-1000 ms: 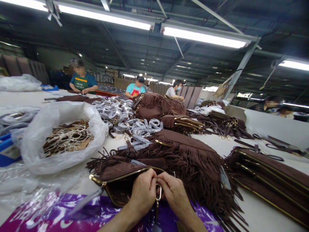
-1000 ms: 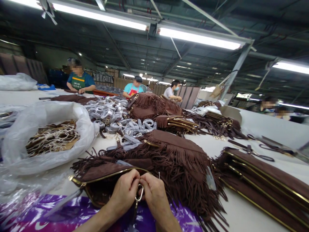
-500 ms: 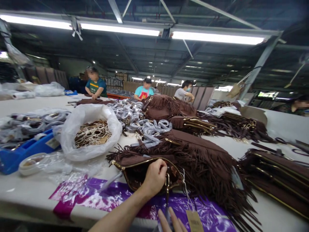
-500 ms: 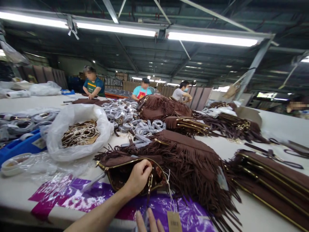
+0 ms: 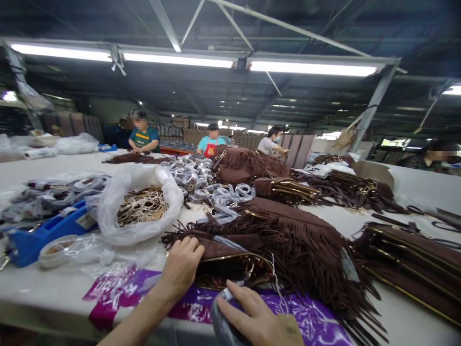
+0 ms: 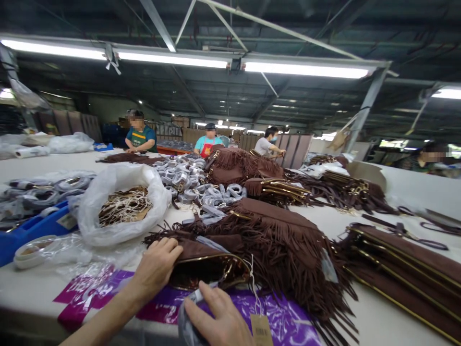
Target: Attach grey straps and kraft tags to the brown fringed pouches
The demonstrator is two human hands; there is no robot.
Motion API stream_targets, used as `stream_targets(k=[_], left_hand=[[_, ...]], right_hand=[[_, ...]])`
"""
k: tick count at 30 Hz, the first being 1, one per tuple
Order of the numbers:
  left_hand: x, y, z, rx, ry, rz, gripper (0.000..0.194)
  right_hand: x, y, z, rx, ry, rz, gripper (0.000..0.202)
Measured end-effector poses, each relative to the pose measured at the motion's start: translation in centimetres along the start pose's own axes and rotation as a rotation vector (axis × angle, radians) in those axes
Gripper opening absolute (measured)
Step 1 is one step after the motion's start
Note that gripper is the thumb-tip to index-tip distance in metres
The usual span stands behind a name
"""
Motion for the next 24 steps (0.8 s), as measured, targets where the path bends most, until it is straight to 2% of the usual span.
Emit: stream_targets(k=[2, 3, 6, 7, 10, 13, 15, 17, 18, 20, 22, 24], left_hand=[[-1.1, 0.0, 0.0, -0.055, -0.03, 0.045, 0.026], [-1.3, -0.1, 0.2, -0.053, -0.048, 0.019, 0.026], [-0.6, -0.7, 0.9, -0.011, -0.084, -0.156, 0.023], [-0.4, -0.9, 1.2, -0.004, -0.091, -0.223, 0.022], [-0.7, -1.6, 1.0, -0.044, -0.093, -0.466, 0.022], [-3.2, -2.6, -0.6, -0.073, -0.099, -0.644, 0.031], [-5.4, -3.0, -2.5, -0.059, -0.072, -0.591, 0.047], [-7.0, -2.7, -4.4, -0.072, -0.007, -0.465, 0.062], [-7.5, -2.3, -5.2, -0.076, 0.016, -0.409, 0.063], [-8.1, -1.4, -6.1, -0.065, 0.037, -0.332, 0.05], [-8.2, -0.7, -6.0, -0.032, 0.025, -0.289, 0.038], [-8.2, -0.5, -5.3, -0.02, 0.031, -0.269, 0.033]], right_hand=[[-0.3, 1.1, 1.9, -0.033, -0.015, 0.073, 0.068], [-0.3, 1.8, 3.1, -0.034, 0.028, 0.071, 0.065], [0.2, 4.3, 7.0, -0.003, 0.268, -0.032, 0.03], [0.3, 5.2, 8.1, -0.005, 0.306, -0.052, 0.025], [0.5, 7.3, 10.1, -0.053, 0.238, -0.014, 0.024], [0.8, 7.6, 8.7, -0.107, 0.138, 0.044, 0.027], [1.0, 6.9, 6.5, -0.067, 0.127, 0.013, 0.027], [0.5, 6.0, 4.5, 0.038, 0.096, -0.018, 0.029], [-0.2, 5.7, 3.9, 0.087, 0.05, -0.016, 0.031], [-2.3, 5.6, 3.5, 0.147, -0.076, -0.013, 0.033], [-4.7, 6.1, 4.5, 0.123, -0.185, -0.072, 0.033], [-6.5, 6.7, 6.4, 0.049, -0.224, -0.167, 0.037]])
Point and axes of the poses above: each hand's wrist, its own z-axis towards the middle knuckle, its own y-axis out of the palm, x = y × z, the point moved 3 cm from there along z, towards the middle knuckle, and after that the axes turned 14 degrees about x, right-handed, at the moved point
